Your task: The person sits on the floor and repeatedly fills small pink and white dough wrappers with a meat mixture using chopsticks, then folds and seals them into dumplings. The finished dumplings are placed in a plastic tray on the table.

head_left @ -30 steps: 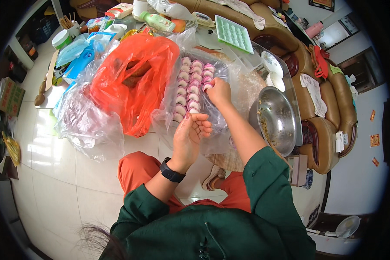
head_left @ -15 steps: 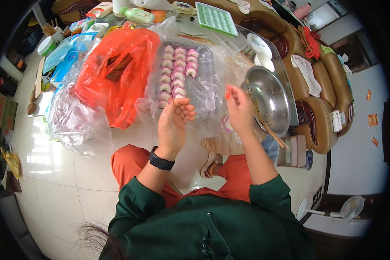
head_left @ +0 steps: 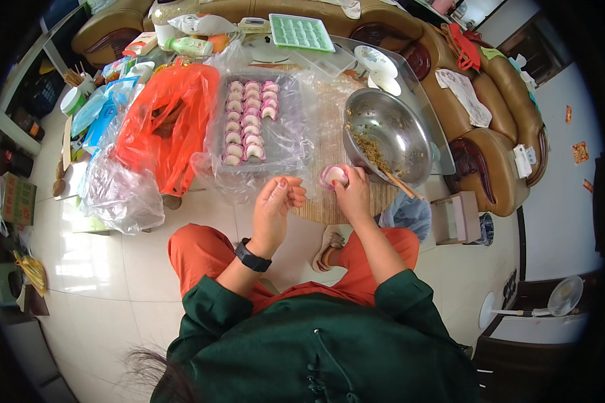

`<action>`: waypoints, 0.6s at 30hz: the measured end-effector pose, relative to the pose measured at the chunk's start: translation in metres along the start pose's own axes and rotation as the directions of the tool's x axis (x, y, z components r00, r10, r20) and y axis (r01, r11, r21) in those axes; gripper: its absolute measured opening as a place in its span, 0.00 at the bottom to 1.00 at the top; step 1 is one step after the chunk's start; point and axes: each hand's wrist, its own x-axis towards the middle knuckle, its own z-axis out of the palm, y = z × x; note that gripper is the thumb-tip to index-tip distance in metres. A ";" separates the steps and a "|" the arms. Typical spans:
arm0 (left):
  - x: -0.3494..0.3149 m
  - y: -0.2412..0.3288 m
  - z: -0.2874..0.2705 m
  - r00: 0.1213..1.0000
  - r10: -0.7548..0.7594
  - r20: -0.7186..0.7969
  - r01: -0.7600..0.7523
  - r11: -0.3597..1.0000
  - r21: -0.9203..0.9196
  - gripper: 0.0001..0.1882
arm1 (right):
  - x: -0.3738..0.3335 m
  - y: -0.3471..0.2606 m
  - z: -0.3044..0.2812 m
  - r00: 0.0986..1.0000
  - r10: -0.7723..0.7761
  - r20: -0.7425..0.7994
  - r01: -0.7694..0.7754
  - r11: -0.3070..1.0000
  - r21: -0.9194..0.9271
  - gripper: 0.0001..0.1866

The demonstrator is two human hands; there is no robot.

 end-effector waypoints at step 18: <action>-0.028 -0.064 0.004 0.978 -0.203 -0.052 0.208 0.911 0.355 0.15 | -0.029 -0.002 -0.019 0.985 0.167 -0.051 -0.117 0.847 0.519 0.05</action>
